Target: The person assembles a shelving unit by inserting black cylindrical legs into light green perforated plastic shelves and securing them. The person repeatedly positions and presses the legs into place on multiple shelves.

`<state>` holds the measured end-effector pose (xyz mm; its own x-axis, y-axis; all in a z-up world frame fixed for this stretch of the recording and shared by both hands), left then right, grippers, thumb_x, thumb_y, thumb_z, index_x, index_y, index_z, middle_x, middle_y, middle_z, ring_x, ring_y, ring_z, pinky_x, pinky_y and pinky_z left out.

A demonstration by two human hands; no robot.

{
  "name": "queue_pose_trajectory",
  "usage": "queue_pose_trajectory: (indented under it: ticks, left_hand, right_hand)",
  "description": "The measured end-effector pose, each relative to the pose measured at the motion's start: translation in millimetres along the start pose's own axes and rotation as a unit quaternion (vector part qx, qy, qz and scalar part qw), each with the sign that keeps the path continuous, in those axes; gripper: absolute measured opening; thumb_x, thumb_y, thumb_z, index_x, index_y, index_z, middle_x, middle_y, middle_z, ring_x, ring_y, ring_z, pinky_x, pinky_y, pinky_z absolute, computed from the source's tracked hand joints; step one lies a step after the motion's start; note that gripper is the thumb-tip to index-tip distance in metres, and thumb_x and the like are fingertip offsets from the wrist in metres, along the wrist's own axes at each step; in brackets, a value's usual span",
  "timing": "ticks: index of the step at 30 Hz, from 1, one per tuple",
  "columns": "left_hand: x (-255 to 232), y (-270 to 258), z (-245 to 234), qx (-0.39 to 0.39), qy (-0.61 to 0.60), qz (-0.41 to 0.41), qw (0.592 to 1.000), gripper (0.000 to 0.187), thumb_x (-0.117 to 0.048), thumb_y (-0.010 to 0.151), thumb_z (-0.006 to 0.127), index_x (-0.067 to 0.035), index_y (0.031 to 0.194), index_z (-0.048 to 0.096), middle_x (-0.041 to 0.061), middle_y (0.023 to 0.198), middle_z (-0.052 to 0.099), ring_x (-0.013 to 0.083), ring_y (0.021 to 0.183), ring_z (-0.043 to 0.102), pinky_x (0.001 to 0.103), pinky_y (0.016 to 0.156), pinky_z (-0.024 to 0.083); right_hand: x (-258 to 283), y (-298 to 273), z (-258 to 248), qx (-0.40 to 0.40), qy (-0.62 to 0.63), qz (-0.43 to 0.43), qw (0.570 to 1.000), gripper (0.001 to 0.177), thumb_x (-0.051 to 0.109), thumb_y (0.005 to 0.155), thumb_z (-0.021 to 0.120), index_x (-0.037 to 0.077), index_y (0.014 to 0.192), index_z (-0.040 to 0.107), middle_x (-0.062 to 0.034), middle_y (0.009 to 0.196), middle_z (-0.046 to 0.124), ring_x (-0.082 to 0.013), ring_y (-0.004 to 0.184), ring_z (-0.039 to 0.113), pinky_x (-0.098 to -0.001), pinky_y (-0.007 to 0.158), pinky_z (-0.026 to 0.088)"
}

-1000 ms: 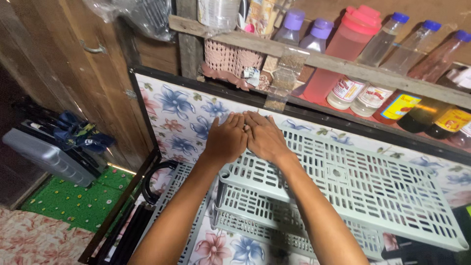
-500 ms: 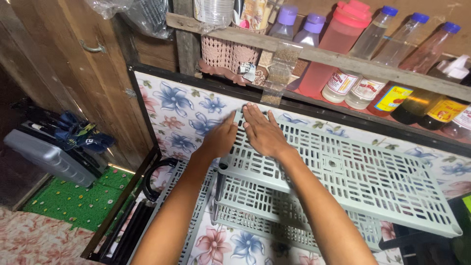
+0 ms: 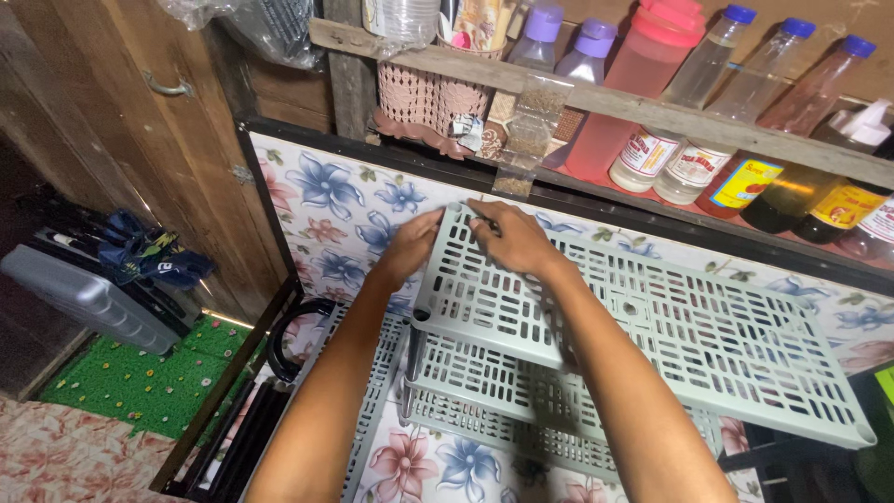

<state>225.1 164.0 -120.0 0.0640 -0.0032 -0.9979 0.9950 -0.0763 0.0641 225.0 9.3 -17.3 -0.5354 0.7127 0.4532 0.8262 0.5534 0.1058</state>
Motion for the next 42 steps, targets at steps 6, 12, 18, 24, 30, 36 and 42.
queue_pose_trajectory:
  ticks: [6, 12, 18, 24, 30, 36, 42]
  left_hand:
    - [7, 6, 14, 0.041, -0.107, 0.166, 0.98, 0.038, -0.021, 0.111, 0.055, 0.001, 0.141, 0.06, 0.009, 0.121, 0.072, 0.0117, 0.106, 0.066, 0.028, 0.091, 0.056]
    - [10, -3, 1, -0.077, 0.054, 0.169, 0.981, 0.044, -0.01, 0.098, 0.065, -0.008, 0.142, 0.059, 0.01, 0.123, 0.073, 0.0127, 0.103, 0.068, 0.028, 0.088, 0.057]
    - [4, -4, -1, -0.101, 0.073, 0.126, 0.984, 0.051, -0.012, 0.095, 0.069, -0.01, 0.145, 0.057, 0.012, 0.127, 0.073, 0.0157, 0.112, 0.07, 0.029, 0.093, 0.057]
    - [-7, -4, -6, -0.087, 0.12, 0.139, 0.979, 0.053, -0.016, 0.091, 0.071, -0.008, 0.142, 0.058, 0.012, 0.131, 0.072, 0.0185, 0.117, 0.071, 0.03, 0.096, 0.058]
    - [-38, -8, -12, -0.068, 0.118, 0.217, 0.966, 0.043, -0.02, 0.104, 0.059, -0.002, 0.143, 0.057, 0.017, 0.14, 0.065, 0.0207, 0.128, 0.064, 0.031, 0.106, 0.051]
    - [-74, -7, 1, -0.029, 0.235, 0.234, 0.943, 0.052, -0.033, 0.105, 0.044, 0.004, 0.137, 0.061, 0.026, 0.139, 0.064, 0.0347, 0.129, 0.064, 0.039, 0.11, 0.048]
    - [-83, -18, 38, -0.015, 0.394, 0.231, 0.89, 0.053, -0.03, 0.109, 0.034, 0.008, 0.143, 0.051, 0.036, 0.146, 0.049, 0.0467, 0.139, 0.046, 0.046, 0.117, 0.037]
  right_hand:
    - [-10, 1, 0, -0.009, -0.043, 0.039, 0.998, 0.053, 0.051, 0.101, 0.044, 0.03, 0.149, 0.052, -0.0099, 0.145, 0.058, -0.0319, 0.138, 0.049, -0.0584, 0.113, 0.03]
    - [-10, 4, -2, 0.005, -0.03, 0.051, 0.998, 0.053, 0.054, 0.099, 0.045, 0.033, 0.147, 0.053, -0.0073, 0.146, 0.058, -0.0312, 0.137, 0.05, -0.0602, 0.113, 0.029]
    - [-12, 7, 1, 0.03, -0.027, 0.095, 0.995, 0.053, 0.054, 0.098, 0.045, 0.033, 0.146, 0.055, -0.0056, 0.144, 0.061, -0.029, 0.13, 0.059, -0.059, 0.115, 0.031]
    - [-7, 9, 3, 0.029, -0.022, 0.076, 0.996, 0.051, 0.05, 0.1, 0.045, 0.031, 0.145, 0.057, -0.0071, 0.143, 0.062, -0.0301, 0.128, 0.061, -0.0532, 0.112, 0.039]
    - [14, 5, 4, -0.02, -0.048, -0.013, 0.999, 0.049, 0.035, 0.105, 0.041, 0.013, 0.145, 0.058, -0.0166, 0.144, 0.059, -0.0344, 0.135, 0.055, -0.0512, 0.117, 0.039]
    - [33, 7, 26, 0.015, -0.124, -0.079, 0.989, 0.051, 0.029, 0.105, 0.038, 0.001, 0.145, 0.052, -0.0243, 0.157, 0.039, -0.0386, 0.144, 0.038, -0.0543, 0.121, 0.022]
    - [33, 4, 34, 0.059, -0.142, -0.071, 0.986, 0.058, 0.02, 0.098, 0.039, 0.005, 0.154, 0.038, -0.0221, 0.161, 0.031, -0.0354, 0.151, 0.025, -0.053, 0.122, 0.018]
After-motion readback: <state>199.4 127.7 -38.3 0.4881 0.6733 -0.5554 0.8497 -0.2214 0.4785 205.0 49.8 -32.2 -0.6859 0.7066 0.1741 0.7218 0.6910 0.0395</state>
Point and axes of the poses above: each hand's wrist, its own y-axis towards the middle knuckle, its own z-axis out of the palm, x = y × z, the point moved 9 cm from there along y, towards the middle knuckle
